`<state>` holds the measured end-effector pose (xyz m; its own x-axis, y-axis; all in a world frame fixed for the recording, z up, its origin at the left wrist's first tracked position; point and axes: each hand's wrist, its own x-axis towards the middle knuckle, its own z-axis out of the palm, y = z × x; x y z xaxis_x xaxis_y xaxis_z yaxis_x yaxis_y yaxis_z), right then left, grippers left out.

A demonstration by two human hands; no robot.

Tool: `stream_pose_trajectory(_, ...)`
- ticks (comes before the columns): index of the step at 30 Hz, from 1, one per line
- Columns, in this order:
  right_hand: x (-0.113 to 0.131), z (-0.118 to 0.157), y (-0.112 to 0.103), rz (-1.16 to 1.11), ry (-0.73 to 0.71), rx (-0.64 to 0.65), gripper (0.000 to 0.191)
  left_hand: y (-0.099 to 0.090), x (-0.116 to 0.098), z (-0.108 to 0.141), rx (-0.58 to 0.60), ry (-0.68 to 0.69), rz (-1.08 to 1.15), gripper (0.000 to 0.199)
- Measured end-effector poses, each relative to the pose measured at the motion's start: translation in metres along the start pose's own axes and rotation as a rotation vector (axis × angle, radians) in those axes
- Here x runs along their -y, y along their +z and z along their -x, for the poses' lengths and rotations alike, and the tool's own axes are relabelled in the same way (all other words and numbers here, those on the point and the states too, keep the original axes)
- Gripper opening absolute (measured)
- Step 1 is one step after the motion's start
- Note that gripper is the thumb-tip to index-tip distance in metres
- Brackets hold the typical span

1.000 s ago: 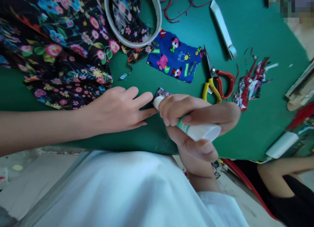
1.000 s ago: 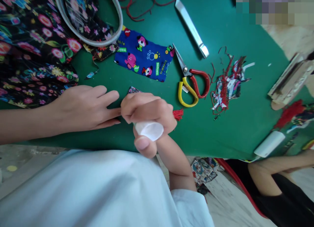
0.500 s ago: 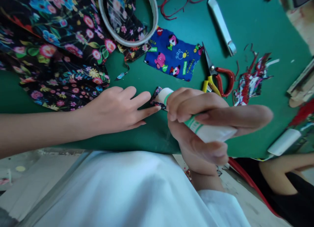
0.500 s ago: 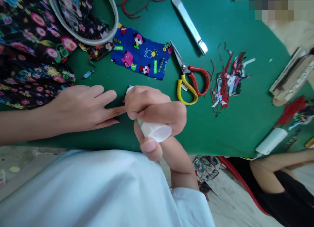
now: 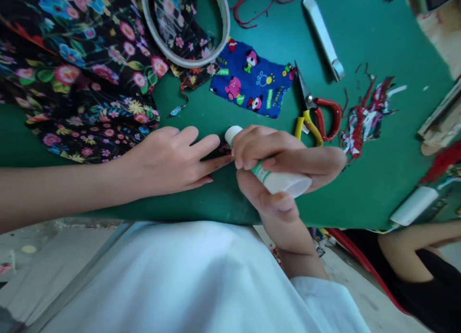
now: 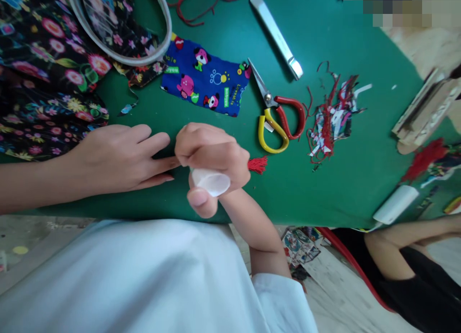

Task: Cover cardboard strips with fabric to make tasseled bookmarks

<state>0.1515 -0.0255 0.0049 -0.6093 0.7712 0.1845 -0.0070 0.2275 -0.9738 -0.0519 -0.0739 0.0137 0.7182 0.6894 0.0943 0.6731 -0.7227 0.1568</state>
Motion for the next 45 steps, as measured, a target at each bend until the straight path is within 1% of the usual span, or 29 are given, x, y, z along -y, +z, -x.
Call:
stream_pose_trajectory(2, 0.006, 0.004, -0.002, 0.003, -0.006, -0.033, 0.034, 0.000, 0.002, 0.000, 0.008, 0.019, 0.000, 0.040)
stream_pose_trajectory(4, 0.014, 0.008, -0.001, -0.003, -0.023, -0.079, 0.035, 0.001, 0.004, 0.001, -0.009, 0.041, -0.017, 0.041)
stream_pose_trajectory(6, 0.020, 0.011, 0.001, -0.030, -0.065, -0.153, 0.035, 0.004, 0.006, 0.002, -0.093, 0.068, -0.027, 0.034)
stream_pose_trajectory(8, 0.022, 0.011, 0.004, -0.086, -0.138, -0.236, 0.032, 0.007, 0.008, 0.003, -0.186, 0.098, -0.015, 0.028)
stream_pose_trajectory(9, 0.021, 0.010, 0.005, -0.118, -0.177, -0.266, 0.030, 0.008, 0.009, 0.004, -0.215, 0.109, -0.007, 0.027)
stream_pose_trajectory(11, 0.017, 0.009, 0.006, -0.165, -0.228, -0.293, 0.027, 0.009, 0.011, 0.004, -0.219, 0.109, 0.006, 0.026)
stream_pose_trajectory(13, 0.013, 0.008, 0.007, -0.173, -0.246, -0.267, 0.024, 0.009, 0.011, 0.005, -0.202, 0.095, 0.016, 0.023)
stream_pose_trajectory(16, 0.009, 0.009, 0.009, -0.143, -0.217, -0.216, 0.021, 0.007, 0.012, 0.004, -0.202, 0.096, 0.035, 0.022)
stream_pose_trajectory(21, 0.012, 0.009, 0.019, -0.142, -0.164, -0.234, 0.020, 0.003, 0.013, -0.001, -0.197, 0.089, 0.021, 0.024)
stream_pose_trajectory(23, 0.010, 0.006, 0.025, -0.134, -0.200, -0.237, 0.021, 0.002, 0.013, -0.003, -0.222, 0.096, 0.006, 0.029)
stream_pose_trajectory(26, 0.004, 0.001, 0.032, -0.144, -0.320, -0.228, 0.024, 0.000, 0.012, -0.004, -0.239, 0.091, -0.022, 0.036)
stream_pose_trajectory(28, 0.002, -0.001, 0.034, -0.140, -0.322, -0.217, 0.026, 0.000, 0.011, -0.003, -0.218, 0.072, -0.029, 0.039)
stream_pose_trajectory(32, 0.009, -0.001, 0.030, -0.127, -0.190, -0.257, 0.028, 0.000, 0.009, -0.001, -0.199, 0.035, -0.020, 0.040)
stream_pose_trajectory(35, 0.012, 0.002, 0.022, -0.157, -0.136, -0.220, 0.021, 0.000, 0.007, -0.001, -0.210, 0.015, -0.023, 0.036)
stream_pose_trajectory(37, 0.011, 0.004, 0.016, -0.174, -0.138, -0.200, 0.019, 0.000, 0.007, -0.001, -0.202, 0.005, -0.011, 0.032)
stream_pose_trajectory(39, 0.009, 0.006, 0.013, -0.189, -0.170, -0.211, 0.020, -0.001, 0.007, -0.001, -0.188, -0.003, 0.003, 0.029)
stream_pose_trajectory(45, 0.003, 0.005, 0.012, -0.175, -0.178, -0.259, 0.029, -0.002, 0.008, -0.002, -0.177, 0.011, 0.001, 0.027)
